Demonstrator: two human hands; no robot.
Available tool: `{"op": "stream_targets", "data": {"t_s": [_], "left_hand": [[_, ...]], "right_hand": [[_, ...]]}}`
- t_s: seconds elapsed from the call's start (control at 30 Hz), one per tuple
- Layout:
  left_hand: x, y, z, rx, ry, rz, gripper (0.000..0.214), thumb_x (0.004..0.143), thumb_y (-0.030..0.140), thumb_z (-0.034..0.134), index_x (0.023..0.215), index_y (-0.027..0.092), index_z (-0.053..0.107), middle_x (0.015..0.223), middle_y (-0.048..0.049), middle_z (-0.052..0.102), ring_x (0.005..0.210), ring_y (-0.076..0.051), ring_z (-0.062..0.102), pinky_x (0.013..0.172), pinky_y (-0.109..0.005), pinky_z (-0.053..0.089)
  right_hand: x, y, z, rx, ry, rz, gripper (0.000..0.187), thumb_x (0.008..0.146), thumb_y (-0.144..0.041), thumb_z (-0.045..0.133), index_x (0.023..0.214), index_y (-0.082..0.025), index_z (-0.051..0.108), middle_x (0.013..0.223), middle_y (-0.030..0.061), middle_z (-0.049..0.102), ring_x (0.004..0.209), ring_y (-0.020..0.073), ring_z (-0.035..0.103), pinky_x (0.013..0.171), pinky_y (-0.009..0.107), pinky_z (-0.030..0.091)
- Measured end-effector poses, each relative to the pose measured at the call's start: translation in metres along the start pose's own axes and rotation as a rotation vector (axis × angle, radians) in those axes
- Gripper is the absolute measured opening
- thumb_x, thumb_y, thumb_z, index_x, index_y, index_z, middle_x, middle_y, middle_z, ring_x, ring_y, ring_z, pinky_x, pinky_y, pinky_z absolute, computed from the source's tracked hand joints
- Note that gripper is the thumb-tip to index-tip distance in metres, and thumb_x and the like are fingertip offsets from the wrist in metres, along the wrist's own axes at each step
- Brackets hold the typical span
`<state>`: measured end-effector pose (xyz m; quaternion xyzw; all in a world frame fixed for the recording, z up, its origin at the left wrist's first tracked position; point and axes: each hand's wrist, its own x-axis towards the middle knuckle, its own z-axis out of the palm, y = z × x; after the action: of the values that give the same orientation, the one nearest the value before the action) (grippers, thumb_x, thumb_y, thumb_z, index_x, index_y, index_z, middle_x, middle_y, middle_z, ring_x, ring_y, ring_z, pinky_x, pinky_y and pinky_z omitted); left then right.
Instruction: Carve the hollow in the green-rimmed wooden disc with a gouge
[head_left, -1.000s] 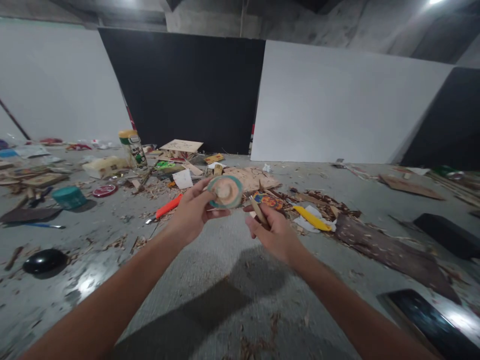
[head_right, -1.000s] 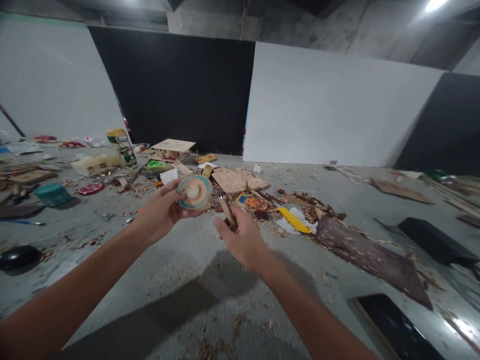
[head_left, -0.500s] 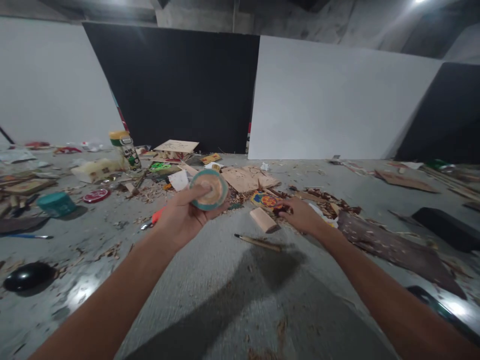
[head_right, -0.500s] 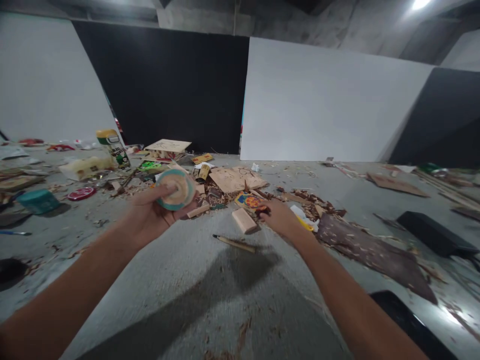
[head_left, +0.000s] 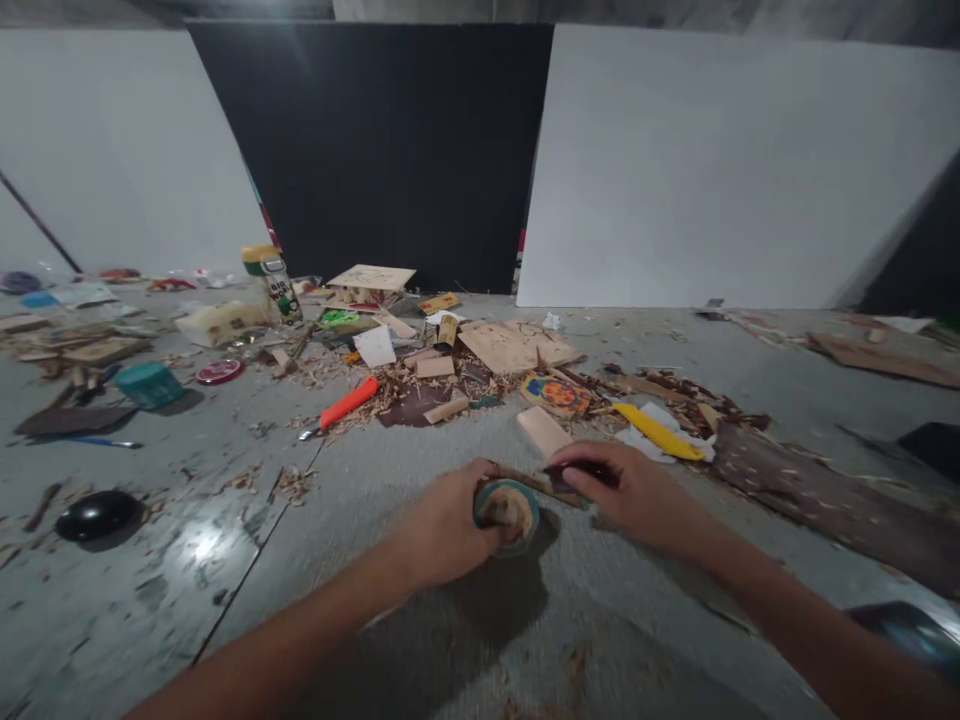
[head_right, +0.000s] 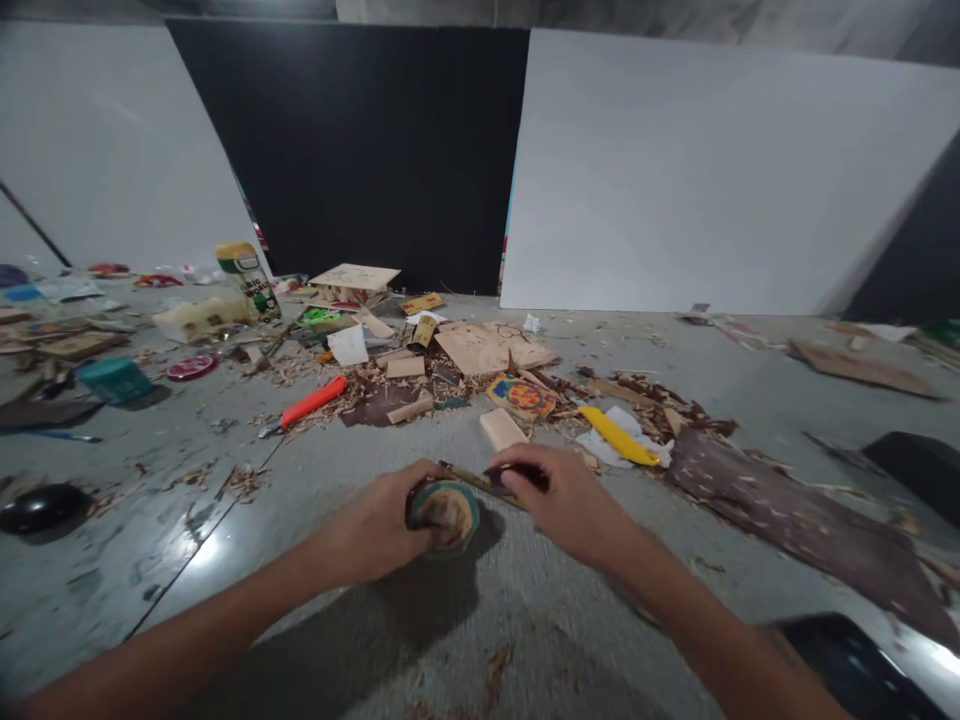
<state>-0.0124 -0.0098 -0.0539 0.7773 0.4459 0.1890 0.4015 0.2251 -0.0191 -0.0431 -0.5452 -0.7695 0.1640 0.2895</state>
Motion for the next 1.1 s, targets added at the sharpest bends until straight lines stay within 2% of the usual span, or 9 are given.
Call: {"op": "stream_targets", "data": {"t_s": [0.1, 0.17, 0.33, 0.43, 0.57, 0.7, 0.8, 0.93, 1.1], "left_hand": [[0.003, 0.003, -0.006, 0.261, 0.025, 0.023, 0.027, 0.072, 0.040, 0.071, 0.090, 0.021, 0.067, 0.087, -0.0073, 0.070, 0.077, -0.027, 0.063, 0.065, -0.035, 0.042], [0.004, 0.003, -0.008, 0.346, 0.042, 0.090, 0.024, 0.074, 0.042, 0.069, 0.085, 0.020, 0.068, 0.086, -0.0086, 0.068, 0.080, -0.028, 0.062, 0.068, -0.037, 0.043], [0.003, 0.001, -0.008, 0.363, 0.021, 0.248, 0.025, 0.077, 0.037, 0.070, 0.096, 0.021, 0.070, 0.095, -0.0088, 0.069, 0.096, -0.028, 0.061, 0.085, -0.041, 0.045], [0.000, 0.002, -0.006, 0.423, -0.021, 0.297, 0.026, 0.077, 0.041, 0.070, 0.095, 0.021, 0.072, 0.090, -0.0090, 0.069, 0.094, -0.029, 0.060, 0.085, -0.042, 0.045], [-0.004, 0.004, -0.004, 0.494, -0.015, 0.271, 0.033, 0.079, 0.049, 0.068, 0.094, 0.020, 0.072, 0.087, -0.0089, 0.067, 0.093, -0.029, 0.060, 0.081, -0.041, 0.047], [-0.006, 0.002, -0.002, 0.474, -0.012, 0.233, 0.033, 0.082, 0.046, 0.065, 0.100, 0.020, 0.070, 0.095, -0.0082, 0.067, 0.093, -0.026, 0.061, 0.080, -0.039, 0.049], [-0.006, 0.000, 0.002, 0.444, -0.015, 0.193, 0.036, 0.082, 0.048, 0.063, 0.102, 0.019, 0.069, 0.096, -0.0085, 0.066, 0.090, -0.026, 0.063, 0.079, -0.039, 0.050], [-0.006, 0.001, 0.004, 0.423, 0.018, 0.137, 0.043, 0.081, 0.049, 0.064, 0.111, 0.018, 0.066, 0.105, -0.0102, 0.064, 0.090, -0.026, 0.064, 0.080, -0.041, 0.052], [-0.009, 0.003, 0.000, 0.386, 0.020, 0.174, 0.042, 0.075, 0.049, 0.072, 0.103, 0.019, 0.065, 0.105, -0.0080, 0.064, 0.094, -0.027, 0.063, 0.082, -0.041, 0.052]], "right_hand": [[-0.003, -0.015, 0.016, -0.015, -0.018, -0.010, 0.019, 0.085, -0.015, 0.057, 0.099, -0.020, 0.070, 0.083, 0.0048, 0.075, 0.071, 0.0186, 0.069, 0.063, 0.029, 0.053], [-0.002, -0.018, 0.025, -0.040, -0.013, -0.027, 0.018, 0.083, -0.009, 0.058, 0.092, -0.019, 0.071, 0.083, 0.0057, 0.074, 0.075, 0.0191, 0.068, 0.068, 0.031, 0.053], [-0.007, -0.022, 0.034, -0.074, -0.095, -0.145, 0.023, 0.083, -0.005, 0.060, 0.089, -0.020, 0.077, 0.092, 0.0071, 0.072, 0.086, 0.0196, 0.067, 0.078, 0.033, 0.053], [-0.013, -0.025, 0.034, -0.083, -0.151, -0.189, 0.025, 0.086, -0.007, 0.059, 0.092, -0.021, 0.079, 0.100, 0.0080, 0.072, 0.089, 0.0200, 0.069, 0.081, 0.034, 0.054], [-0.015, -0.025, 0.031, -0.084, -0.219, -0.225, 0.026, 0.089, -0.008, 0.058, 0.097, -0.022, 0.079, 0.106, 0.0089, 0.073, 0.095, 0.0213, 0.069, 0.086, 0.037, 0.054], [-0.014, -0.025, 0.028, -0.065, -0.250, -0.258, 0.030, 0.087, -0.004, 0.057, 0.101, -0.020, 0.078, 0.113, 0.0104, 0.072, 0.103, 0.0217, 0.067, 0.091, 0.037, 0.052], [-0.013, -0.026, 0.028, -0.040, -0.226, -0.245, 0.029, 0.086, -0.005, 0.057, 0.100, -0.021, 0.076, 0.115, 0.0088, 0.072, 0.106, 0.0210, 0.066, 0.095, 0.038, 0.050], [-0.012, -0.026, 0.029, -0.018, -0.155, -0.173, 0.036, 0.082, -0.006, 0.062, 0.114, -0.020, 0.069, 0.114, 0.0099, 0.072, 0.103, 0.0222, 0.067, 0.092, 0.040, 0.052], [-0.014, -0.026, 0.033, -0.003, -0.127, -0.144, 0.022, 0.082, -0.005, 0.062, 0.099, -0.016, 0.072, 0.110, 0.0119, 0.071, 0.103, 0.0220, 0.065, 0.094, 0.039, 0.050]]}}
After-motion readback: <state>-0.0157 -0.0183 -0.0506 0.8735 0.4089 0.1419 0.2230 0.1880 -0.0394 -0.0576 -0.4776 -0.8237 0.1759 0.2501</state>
